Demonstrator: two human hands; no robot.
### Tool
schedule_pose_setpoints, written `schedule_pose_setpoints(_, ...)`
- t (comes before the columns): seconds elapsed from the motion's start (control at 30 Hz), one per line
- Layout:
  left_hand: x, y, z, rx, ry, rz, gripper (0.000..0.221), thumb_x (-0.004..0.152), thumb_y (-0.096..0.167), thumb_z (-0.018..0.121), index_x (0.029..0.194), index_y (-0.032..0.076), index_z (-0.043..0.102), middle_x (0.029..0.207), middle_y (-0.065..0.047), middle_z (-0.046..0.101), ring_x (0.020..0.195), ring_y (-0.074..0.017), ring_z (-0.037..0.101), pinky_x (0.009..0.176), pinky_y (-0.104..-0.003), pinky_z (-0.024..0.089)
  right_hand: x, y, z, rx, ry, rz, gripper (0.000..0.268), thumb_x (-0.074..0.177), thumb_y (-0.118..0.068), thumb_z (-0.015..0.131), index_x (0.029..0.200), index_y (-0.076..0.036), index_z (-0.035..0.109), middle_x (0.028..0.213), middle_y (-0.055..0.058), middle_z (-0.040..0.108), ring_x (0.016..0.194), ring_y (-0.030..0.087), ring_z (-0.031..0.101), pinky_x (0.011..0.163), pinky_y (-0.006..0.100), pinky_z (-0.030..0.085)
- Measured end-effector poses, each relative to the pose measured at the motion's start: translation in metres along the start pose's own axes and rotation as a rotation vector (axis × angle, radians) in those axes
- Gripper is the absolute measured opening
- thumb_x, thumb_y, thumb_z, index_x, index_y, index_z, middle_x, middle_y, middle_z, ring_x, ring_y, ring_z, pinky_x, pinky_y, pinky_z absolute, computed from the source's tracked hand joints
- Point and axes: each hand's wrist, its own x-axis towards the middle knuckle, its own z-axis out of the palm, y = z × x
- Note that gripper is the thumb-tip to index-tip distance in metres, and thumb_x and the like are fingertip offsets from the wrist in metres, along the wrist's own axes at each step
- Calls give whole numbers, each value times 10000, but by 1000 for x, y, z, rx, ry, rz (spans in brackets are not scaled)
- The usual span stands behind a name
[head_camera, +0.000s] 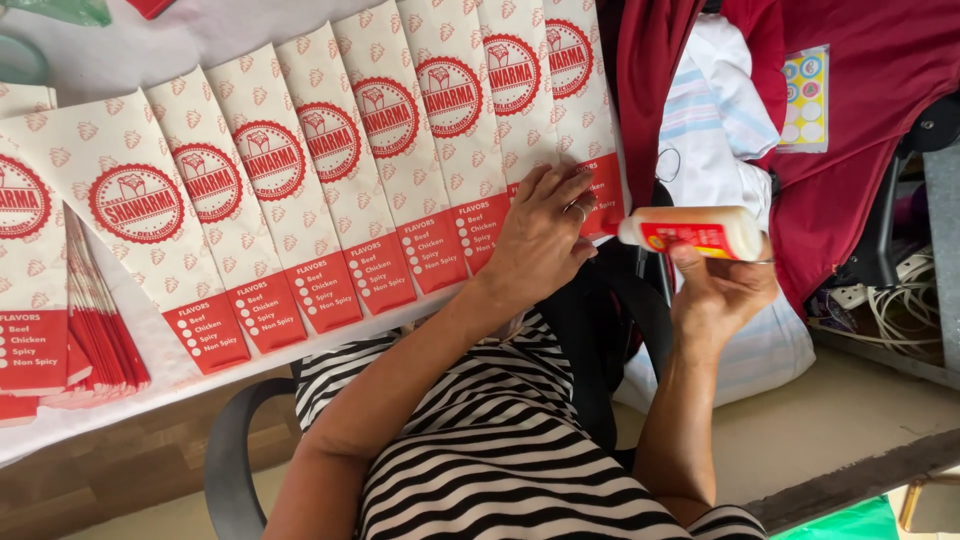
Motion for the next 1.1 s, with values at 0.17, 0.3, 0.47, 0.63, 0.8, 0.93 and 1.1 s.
schedule_pose_setpoints(0.17, 4, 4, -4, 19, 24, -7, 618, 560, 299, 989, 1048, -11, 769, 1233, -168, 674, 1265, -357, 555, 1133, -525, 393, -8, 1, 7, 12, 5, 22, 507, 754, 18, 897, 1167, 48, 603, 1071, 238, 692, 1119, 320, 677, 1037, 505, 524)
schedule_pose_setpoints(0.3, 2, 5, -3, 97, 14, -12, 507, 750, 403, 883, 1006, -17, 759, 1309, -130, 649, 1303, -316, 538, 1158, -506, 387, 17, -49, 20, -132, 139, 114, 426, 795, -232, 952, 1027, -25, 661, 894, 66, 677, 836, 156, 640, 748, 300, 555)
schedule_pose_setpoints(0.47, 6, 9, -2, 38, 96, -39, 311, 829, 252, 790, 948, -32, 746, 1229, -132, 674, 1237, -314, 559, 1118, -508, 412, 20, -61, 23, -3, 131, 113, 360, 830, -151, 910, 1041, -52, 636, 918, 59, 652, 899, 201, 663, 792, 403, 639)
schedule_pose_setpoints(0.63, 7, 8, 1, -11, 129, -78, 235, 778, 148, 844, 914, -23, 757, 1189, -117, 687, 1187, -301, 576, 1094, -509, 435, 11, -52, 29, -50, 148, 116, 391, 797, -174, 936, 1008, -38, 637, 887, 34, 626, 860, 155, 615, 797, 329, 568)
schedule_pose_setpoints(0.8, 8, 5, -1, -34, 118, -43, 112, 867, -43, 674, 942, -39, 756, 1171, -130, 697, 1193, -330, 557, 1054, -502, 449, 1, -49, 38, 7, 57, 183, 414, 758, -137, 942, 1037, -29, 655, 926, 49, 672, 890, 178, 674, 815, 328, 621)
schedule_pose_setpoints(0.93, 6, 5, -2, -3, 66, -42, 243, 754, -99, 669, 973, -47, 760, 1216, -137, 684, 1227, -329, 531, 1086, -519, 436, 10, -43, 27, 41, 150, 168, 435, 740, -99, 949, 1059, -11, 667, 957, 113, 712, 909, 216, 702, 837, 390, 646)
schedule_pose_setpoints(1.1, 8, 6, -2, -46, 126, -15, 203, 765, -134, 671, 945, -80, 749, 1175, -165, 685, 1209, -343, 535, 1072, -515, 447, 10, -49, 38, 15, 141, 163, 407, 764, -153, 945, 1055, -20, 693, 955, 101, 724, 894, 193, 703, 837, 351, 631)
